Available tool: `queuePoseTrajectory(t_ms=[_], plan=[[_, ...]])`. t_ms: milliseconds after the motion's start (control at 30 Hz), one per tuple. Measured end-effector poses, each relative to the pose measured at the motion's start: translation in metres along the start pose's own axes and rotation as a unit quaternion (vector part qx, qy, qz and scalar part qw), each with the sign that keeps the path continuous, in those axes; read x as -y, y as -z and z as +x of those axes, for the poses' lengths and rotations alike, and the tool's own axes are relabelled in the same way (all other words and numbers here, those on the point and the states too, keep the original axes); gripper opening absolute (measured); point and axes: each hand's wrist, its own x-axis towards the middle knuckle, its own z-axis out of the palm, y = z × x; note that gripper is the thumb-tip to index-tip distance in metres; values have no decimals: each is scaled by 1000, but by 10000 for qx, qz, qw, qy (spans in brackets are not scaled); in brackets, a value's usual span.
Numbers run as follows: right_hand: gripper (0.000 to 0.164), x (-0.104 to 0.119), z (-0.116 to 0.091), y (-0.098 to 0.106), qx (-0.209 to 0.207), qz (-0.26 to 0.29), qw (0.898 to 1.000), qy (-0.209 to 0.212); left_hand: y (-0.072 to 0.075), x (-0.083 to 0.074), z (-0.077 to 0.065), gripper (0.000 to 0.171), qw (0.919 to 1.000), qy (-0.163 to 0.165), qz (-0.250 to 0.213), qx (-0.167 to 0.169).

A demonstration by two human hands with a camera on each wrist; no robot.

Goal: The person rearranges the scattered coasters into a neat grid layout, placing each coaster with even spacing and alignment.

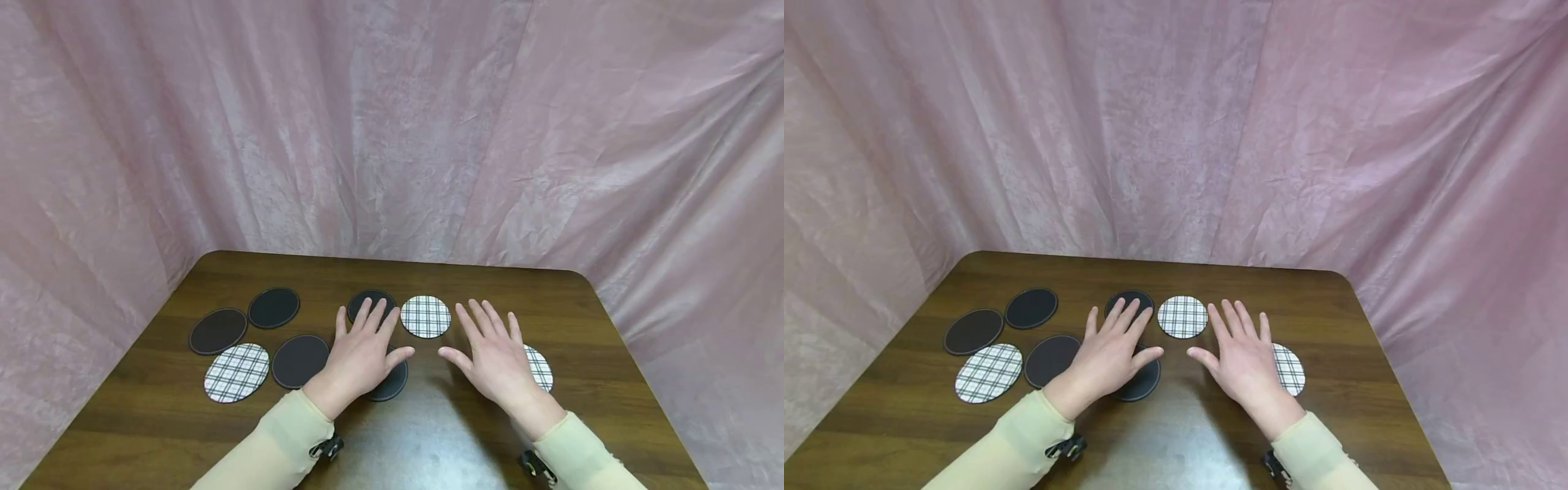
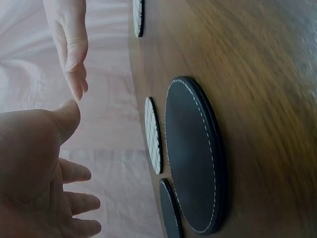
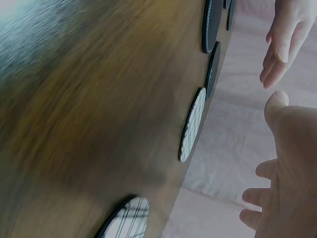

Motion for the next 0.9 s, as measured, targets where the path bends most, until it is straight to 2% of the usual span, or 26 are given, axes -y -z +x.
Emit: queuePoseTrajectory(t_ms=[367,900], plan=[[92,-25,-17,10,341,42,9985,-431,-4,-15,6,84,9998,-93,-150,84],[93,-53,-40,22,367,-16,9956,-857,-11,-41,16,80,9992,-259,-242,177]])
